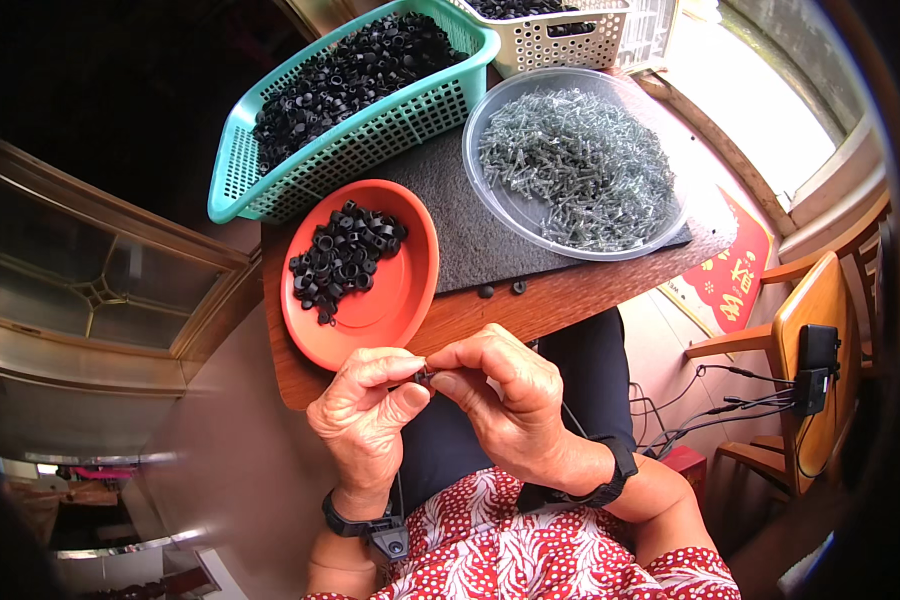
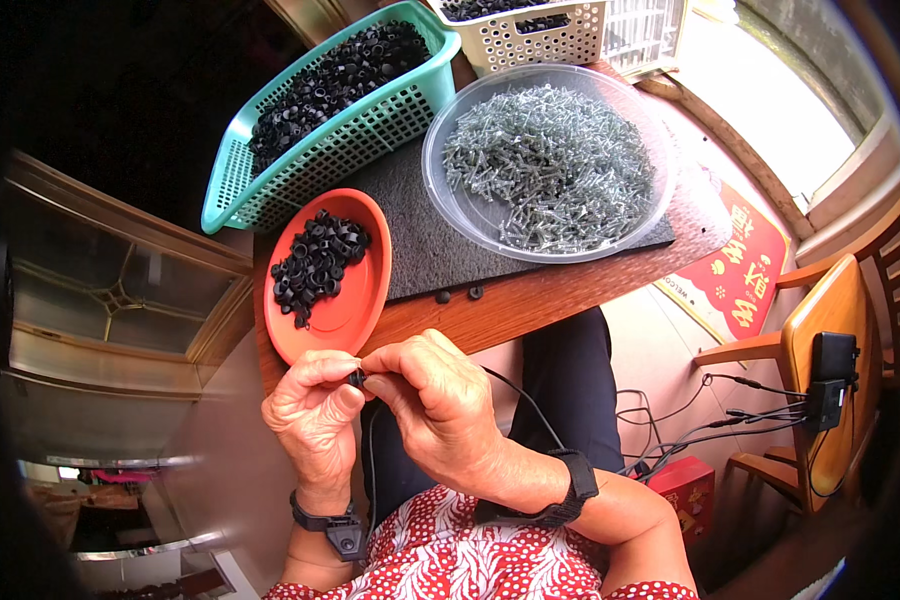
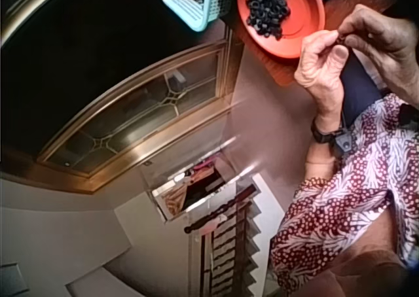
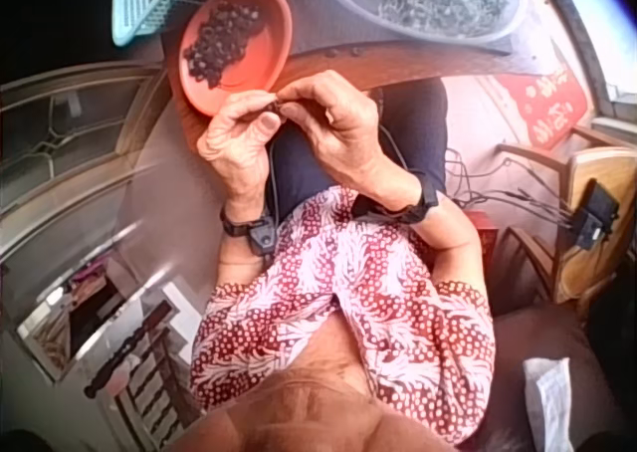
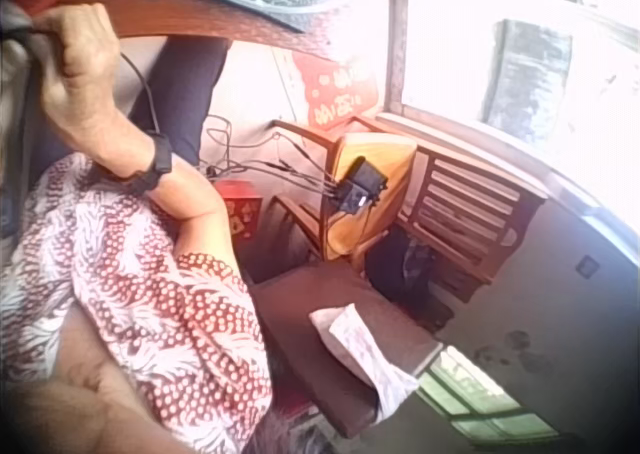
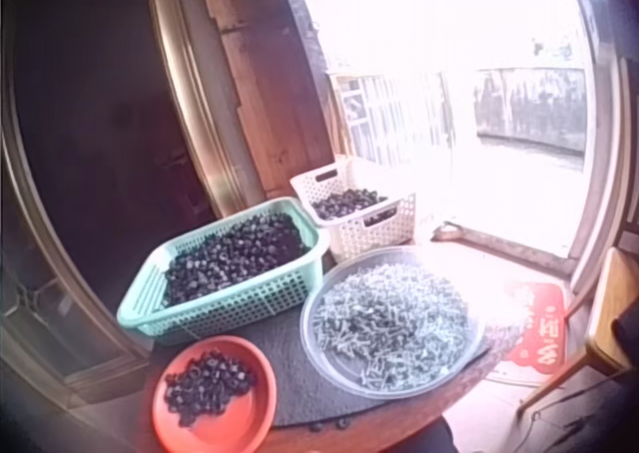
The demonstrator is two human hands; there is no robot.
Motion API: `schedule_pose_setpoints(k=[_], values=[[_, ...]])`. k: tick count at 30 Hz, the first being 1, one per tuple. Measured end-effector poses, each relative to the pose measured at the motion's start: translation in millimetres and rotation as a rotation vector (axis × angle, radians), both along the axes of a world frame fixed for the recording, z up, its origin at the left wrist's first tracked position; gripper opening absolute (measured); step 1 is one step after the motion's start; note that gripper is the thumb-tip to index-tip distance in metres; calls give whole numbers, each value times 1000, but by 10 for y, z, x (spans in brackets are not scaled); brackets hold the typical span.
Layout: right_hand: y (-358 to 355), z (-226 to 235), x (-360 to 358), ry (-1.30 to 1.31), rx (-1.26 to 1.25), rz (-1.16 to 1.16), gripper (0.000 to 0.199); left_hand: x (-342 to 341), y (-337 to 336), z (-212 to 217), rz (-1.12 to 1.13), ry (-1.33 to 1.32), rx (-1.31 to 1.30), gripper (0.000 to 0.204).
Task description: Assembling small black plastic components by hand-inserting pins at a workstation.
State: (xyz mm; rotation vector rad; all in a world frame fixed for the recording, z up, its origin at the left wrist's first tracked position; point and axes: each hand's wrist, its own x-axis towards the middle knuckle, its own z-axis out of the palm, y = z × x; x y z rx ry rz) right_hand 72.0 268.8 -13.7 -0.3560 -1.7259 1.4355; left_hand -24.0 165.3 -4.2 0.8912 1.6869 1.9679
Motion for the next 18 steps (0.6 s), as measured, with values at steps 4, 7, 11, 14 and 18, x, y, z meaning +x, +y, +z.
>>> schedule_pose_setpoints(k=[4, 7, 11, 14, 18], values=[[-19, 0, -6, -7, -12, -5, 18, 49, 3, 22, 50, 86, -31, 23], [-43, -14, -11, 8, -130, -23, 16, 49, 4, 26, 43, 87, -20, 23], [-9, -44, 15, 5, -118, 29, 15, 55, 5, 38, 48, 119, -16, 22], [15, -51, 2, 46, -49, 47, 15, 47, -21, 11, 42, 134, -35, 21], [27, -31, 11, 74, 1, 54, 14, 61, -3, -7, 33, 164, -4, 21]])
